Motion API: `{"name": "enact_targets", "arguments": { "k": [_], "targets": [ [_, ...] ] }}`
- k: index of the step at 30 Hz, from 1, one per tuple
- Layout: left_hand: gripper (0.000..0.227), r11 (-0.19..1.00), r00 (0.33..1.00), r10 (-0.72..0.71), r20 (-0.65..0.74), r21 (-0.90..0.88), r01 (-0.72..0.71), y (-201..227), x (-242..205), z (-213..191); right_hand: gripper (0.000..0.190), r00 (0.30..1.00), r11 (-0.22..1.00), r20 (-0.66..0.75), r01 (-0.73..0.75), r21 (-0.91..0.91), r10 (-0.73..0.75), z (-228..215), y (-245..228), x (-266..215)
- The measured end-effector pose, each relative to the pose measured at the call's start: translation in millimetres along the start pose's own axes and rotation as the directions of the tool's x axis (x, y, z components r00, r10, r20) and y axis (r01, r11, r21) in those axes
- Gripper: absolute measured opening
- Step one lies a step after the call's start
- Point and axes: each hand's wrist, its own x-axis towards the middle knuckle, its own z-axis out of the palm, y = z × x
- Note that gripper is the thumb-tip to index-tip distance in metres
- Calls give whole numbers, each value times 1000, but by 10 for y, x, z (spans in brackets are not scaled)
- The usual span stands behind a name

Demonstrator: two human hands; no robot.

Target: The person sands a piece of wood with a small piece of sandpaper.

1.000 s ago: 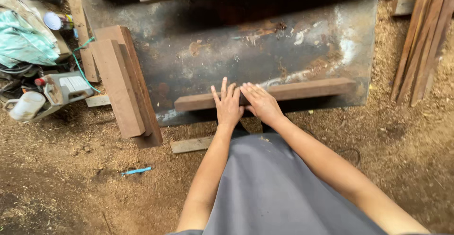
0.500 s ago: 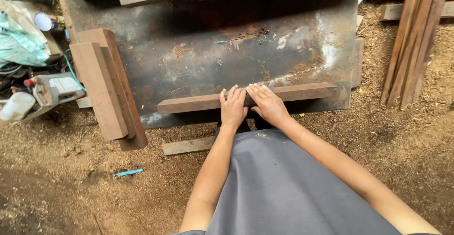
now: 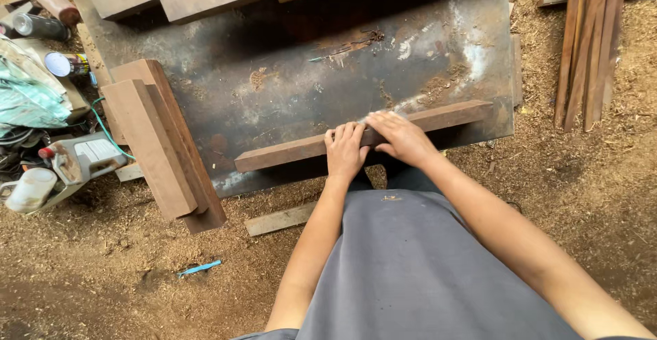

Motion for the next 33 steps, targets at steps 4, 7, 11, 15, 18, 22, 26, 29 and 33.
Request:
{"name": "enact_targets", "arguments": {
  "k": [4,7,11,15,18,22,26,29,33],
  "targets": [
    [61,999,997,-45,58,-6,45,43,19,-41,73,995,993,-42,-94,-69,91,-359,242,-310],
    [61,999,998,-39,43,28,38,126,51,-57,75,991,989,-57,-124,-81,119,-490,342,-409],
    [64,994,1000,1,27,106,-4,344,98,64,77,997,996,-54,-58,-70,54,-333,294,-339],
    [66,996,1000,1,27,84,-3,631,178,263,78,999,998,-12,-39,-53,39,-401,445,-403],
    [70,996,999,-26,46,92,22,768,229,365,74,997,994,-34,-69,-89,66,-626,724,-622],
    [69,992,998,-55,36,116,51,870,274,400,78,996,992,-26,-86,-92,84,-776,910,-734],
    [63,991,993,-105,54,95,99,887,311,365,79,999,998,-27,-39,-52,38,-689,885,-653],
    [61,991,992,-115,51,80,111,925,296,322,79,1000,998,-3,-16,-57,16,-748,960,-713],
    [61,990,992,-116,38,86,113,942,319,301,79,999,991,25,-35,-128,39,-978,1288,-876]
  ]
}}
